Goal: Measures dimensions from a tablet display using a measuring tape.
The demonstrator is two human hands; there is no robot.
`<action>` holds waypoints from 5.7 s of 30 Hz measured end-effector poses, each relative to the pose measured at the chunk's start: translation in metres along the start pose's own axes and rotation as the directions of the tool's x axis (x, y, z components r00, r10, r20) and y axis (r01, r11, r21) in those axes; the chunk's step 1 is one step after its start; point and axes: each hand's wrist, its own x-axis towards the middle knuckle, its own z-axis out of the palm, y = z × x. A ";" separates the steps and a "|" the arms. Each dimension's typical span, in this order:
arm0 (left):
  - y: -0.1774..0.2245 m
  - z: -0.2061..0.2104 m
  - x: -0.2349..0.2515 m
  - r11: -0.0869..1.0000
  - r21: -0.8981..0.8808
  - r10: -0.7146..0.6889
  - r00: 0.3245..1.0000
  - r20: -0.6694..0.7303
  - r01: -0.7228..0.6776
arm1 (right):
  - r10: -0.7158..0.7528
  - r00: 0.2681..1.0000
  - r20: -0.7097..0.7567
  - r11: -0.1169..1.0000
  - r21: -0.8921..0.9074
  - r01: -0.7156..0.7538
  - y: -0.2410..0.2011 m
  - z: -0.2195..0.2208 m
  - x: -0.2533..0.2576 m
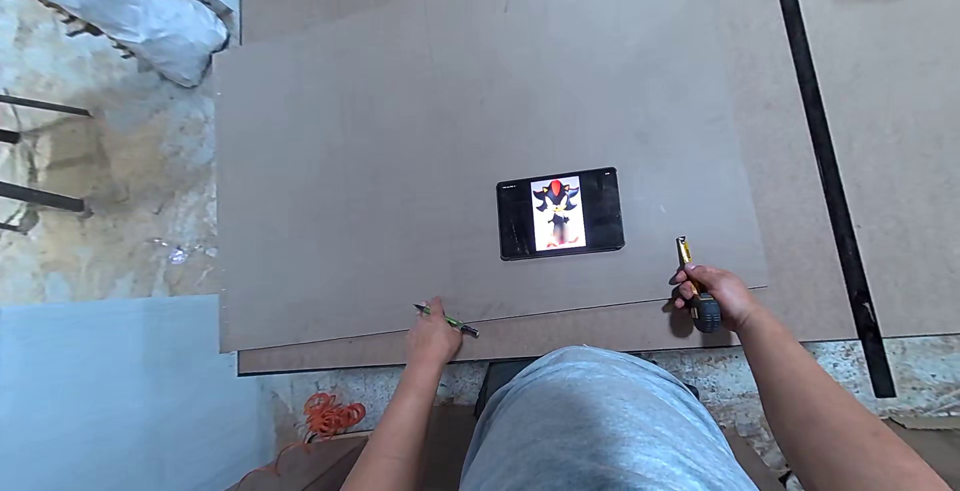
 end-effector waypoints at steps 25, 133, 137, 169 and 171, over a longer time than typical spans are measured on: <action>0.007 -0.011 -0.007 0.987 -0.144 0.071 0.997 0.033 -0.066 | -0.026 0.996 -0.085 0.992 -0.123 0.016 -0.007 0.028 -0.012; 0.027 0.031 0.129 0.840 -0.166 0.261 0.655 -0.709 -0.516 | -0.692 0.617 -0.374 0.625 0.117 0.772 -0.040 0.202 0.002; 0.027 0.030 0.127 0.851 -0.140 0.272 0.654 -0.706 -0.505 | -0.636 0.685 -0.356 0.701 0.105 0.705 0.028 0.233 -0.062; 0.038 0.009 0.146 0.739 -0.325 0.200 0.653 -0.730 -0.590 | -0.632 0.762 -0.140 0.573 0.578 0.581 -0.016 0.280 0.089; 0.046 -0.001 0.155 0.729 -0.333 0.201 0.652 -0.731 -0.598 | -0.622 0.774 -0.117 0.590 0.579 0.562 -0.016 0.281 0.093</action>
